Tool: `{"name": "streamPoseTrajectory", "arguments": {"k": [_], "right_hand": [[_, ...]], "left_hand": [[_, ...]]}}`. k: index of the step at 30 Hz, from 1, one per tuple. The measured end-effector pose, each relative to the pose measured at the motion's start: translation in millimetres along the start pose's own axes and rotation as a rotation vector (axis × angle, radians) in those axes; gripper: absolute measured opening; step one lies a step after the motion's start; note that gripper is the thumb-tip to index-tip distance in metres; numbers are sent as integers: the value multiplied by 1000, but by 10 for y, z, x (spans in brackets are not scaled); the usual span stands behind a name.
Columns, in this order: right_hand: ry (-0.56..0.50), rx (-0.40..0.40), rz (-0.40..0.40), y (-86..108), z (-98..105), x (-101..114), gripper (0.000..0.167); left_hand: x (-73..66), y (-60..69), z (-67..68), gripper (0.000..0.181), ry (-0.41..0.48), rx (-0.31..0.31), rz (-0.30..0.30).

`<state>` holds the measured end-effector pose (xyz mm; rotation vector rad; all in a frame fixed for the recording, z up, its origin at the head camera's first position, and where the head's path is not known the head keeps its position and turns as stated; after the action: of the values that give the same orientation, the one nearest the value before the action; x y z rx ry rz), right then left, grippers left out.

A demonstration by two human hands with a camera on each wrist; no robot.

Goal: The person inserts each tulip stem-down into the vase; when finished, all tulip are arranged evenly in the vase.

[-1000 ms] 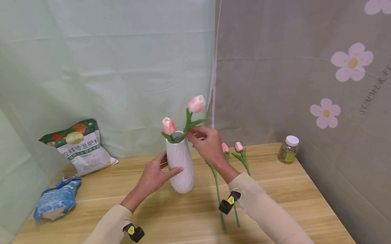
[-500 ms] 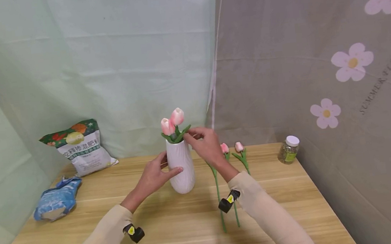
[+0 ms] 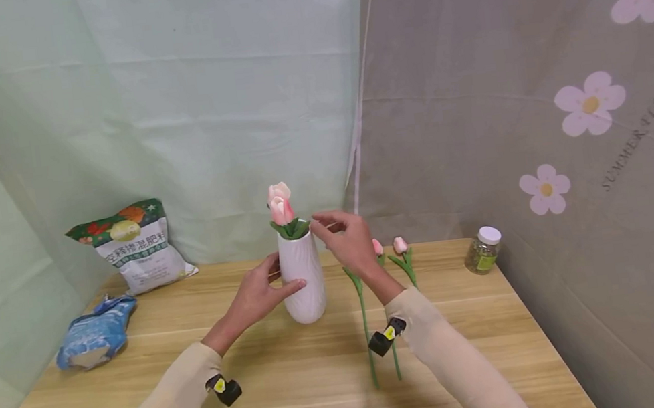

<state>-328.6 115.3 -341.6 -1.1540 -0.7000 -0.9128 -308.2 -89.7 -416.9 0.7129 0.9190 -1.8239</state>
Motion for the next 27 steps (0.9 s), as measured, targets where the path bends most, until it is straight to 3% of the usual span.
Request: {"name": "streamPoseTrajectory", "arguments": {"k": [11,16,18,22,27], "right_hand": [[91,3,-18,161,301,-124,30],[91,6,-21,311,454,-1,28],[96,-9,-17,349,521,-68,28],[138,-50,-32,381,651,-408,29],[214,-69,-63,513,797,-601,31]], "left_hand": [[8,-15,-7,78,-11,-1,6],[6,-23,-8,77,-18,-5,7],[6,-25,-9,77,-15,-3,7],[8,-26,-10,78,-11,0,10],[7,-17,-5,79,-7,0,20]]}}
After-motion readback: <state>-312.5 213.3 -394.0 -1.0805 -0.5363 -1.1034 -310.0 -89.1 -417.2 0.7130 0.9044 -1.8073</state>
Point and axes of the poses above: each hand's wrist, its own y-axis away from the middle knuckle, its own z-axis out of the back of the hand, x = y × z, the point moved 4 cm from there along -y, towards the middle knuckle, and after that the axes turned 1 degree about x, right-handed, at the moved point
